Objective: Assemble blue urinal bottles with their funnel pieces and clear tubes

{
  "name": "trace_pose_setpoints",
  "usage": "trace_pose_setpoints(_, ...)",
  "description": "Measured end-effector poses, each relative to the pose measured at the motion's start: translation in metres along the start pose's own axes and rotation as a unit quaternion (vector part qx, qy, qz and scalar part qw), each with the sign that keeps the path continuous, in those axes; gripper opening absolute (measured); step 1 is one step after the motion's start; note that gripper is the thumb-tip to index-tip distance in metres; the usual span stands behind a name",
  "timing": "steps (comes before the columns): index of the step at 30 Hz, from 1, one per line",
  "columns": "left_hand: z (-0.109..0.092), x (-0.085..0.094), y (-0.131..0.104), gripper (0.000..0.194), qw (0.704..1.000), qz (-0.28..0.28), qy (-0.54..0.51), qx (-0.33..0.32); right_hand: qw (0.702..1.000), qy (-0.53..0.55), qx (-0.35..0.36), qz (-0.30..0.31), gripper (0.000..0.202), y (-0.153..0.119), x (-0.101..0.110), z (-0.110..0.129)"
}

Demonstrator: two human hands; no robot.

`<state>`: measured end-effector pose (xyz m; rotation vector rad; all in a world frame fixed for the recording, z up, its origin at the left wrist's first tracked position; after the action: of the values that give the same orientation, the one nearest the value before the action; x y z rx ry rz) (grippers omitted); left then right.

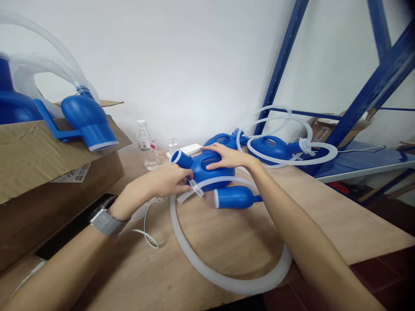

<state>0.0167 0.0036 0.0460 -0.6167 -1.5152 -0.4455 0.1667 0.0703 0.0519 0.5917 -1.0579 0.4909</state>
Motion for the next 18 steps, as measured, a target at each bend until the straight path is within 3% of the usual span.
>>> trace_pose_setpoints(4,0.034,0.005,-0.018,0.024,0.992,0.071,0.001,0.102,1.0,0.003,-0.021,0.023,0.087,-0.012,0.022,0.021)
trace_pose_setpoints(9,0.09,-0.005,-0.038,0.041,0.947,0.157,0.068,0.27,0.991,-0.036,-0.067,0.112,0.084,-0.032,0.035,0.063)
trace_pose_setpoints(12,0.102,-0.029,-0.037,0.032,0.929,0.215,0.077,0.29,0.978,-0.042,-0.099,0.177,0.078,-0.045,0.017,0.078)
trace_pose_setpoints(14,0.103,-0.048,-0.034,0.039,0.924,0.248,0.074,0.283,0.974,-0.044,-0.105,0.194,0.075,-0.052,-0.005,0.078)
trace_pose_setpoints(16,0.102,-0.063,-0.032,0.043,0.924,0.262,0.069,0.27,0.979,-0.049,-0.095,0.173,0.079,-0.058,-0.026,0.071)
trace_pose_setpoints(18,0.1,-0.068,-0.028,0.039,0.936,0.241,0.06,0.248,0.984,-0.062,-0.084,0.148,0.087,-0.065,-0.045,0.059)
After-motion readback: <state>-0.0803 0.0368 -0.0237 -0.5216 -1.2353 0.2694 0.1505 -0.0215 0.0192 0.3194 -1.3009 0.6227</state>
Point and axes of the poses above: each hand's wrist, its own y-axis towards the middle knuckle, its own x-axis out of the back of the hand, z = x × y, the point moved 10 cm from there along y, towards the middle knuckle, and after that the axes turned 9 degrees about x, right-handed, at the moved point
